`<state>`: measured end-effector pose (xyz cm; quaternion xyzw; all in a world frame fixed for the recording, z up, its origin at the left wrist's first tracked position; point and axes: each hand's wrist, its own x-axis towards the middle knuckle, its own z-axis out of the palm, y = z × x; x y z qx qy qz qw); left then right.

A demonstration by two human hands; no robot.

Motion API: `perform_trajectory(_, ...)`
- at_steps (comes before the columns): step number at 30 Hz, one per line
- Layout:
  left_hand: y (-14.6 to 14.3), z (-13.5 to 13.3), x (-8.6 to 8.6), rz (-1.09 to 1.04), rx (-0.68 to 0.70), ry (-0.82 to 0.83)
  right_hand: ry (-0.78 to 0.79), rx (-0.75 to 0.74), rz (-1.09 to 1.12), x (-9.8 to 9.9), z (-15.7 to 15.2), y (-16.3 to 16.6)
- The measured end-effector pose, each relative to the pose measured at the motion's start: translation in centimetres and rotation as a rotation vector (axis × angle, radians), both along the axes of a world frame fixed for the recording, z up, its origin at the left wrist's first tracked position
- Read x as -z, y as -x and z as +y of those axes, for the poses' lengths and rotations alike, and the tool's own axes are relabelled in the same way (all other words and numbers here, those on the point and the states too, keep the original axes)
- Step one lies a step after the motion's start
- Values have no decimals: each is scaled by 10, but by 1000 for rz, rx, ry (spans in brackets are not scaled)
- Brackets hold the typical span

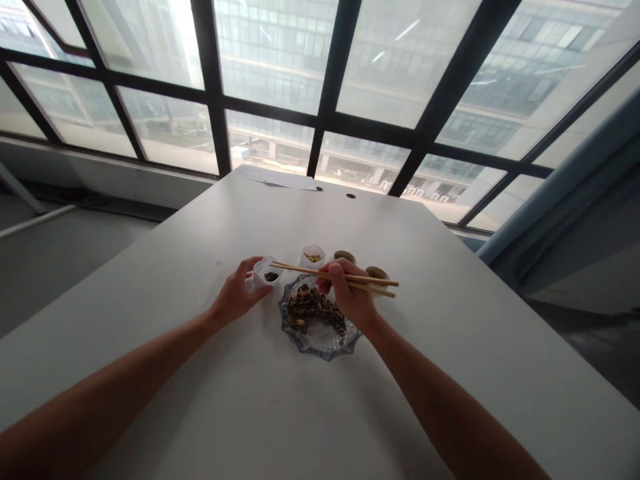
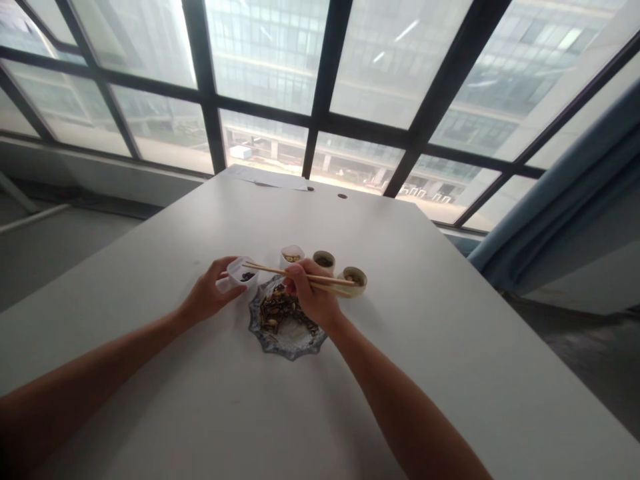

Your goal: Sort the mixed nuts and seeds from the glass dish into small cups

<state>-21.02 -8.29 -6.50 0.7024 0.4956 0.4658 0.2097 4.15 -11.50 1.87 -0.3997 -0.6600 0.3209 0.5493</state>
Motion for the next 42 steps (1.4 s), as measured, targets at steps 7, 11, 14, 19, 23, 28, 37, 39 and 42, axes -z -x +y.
perform_trajectory(7,0,2,4,1,-38,-5,8,188,-115,-2,8,-21)
perform_trajectory(11,0,3,4,-14,-59,-6,-37,84,-353,-4,22,-16)
perform_trajectory(14,0,3,4,-16,-51,2,-85,27,-457,-4,32,-8)
perform_trajectory(19,0,5,7,-22,-30,-2,-45,-24,-461,4,45,-5)
perform_trajectory(23,0,6,10,-30,-34,-12,-5,-22,-427,9,52,-7)
perform_trajectory(28,0,6,9,-32,-36,-13,45,-13,-391,9,54,-5)
perform_trajectory(37,0,5,8,-40,-24,-7,16,-7,-408,9,53,-5)
perform_trajectory(39,0,5,7,-38,-28,-5,-3,1,-415,10,52,-8)
perform_trajectory(42,0,5,6,-28,-29,-5,-6,23,-394,13,50,-14)
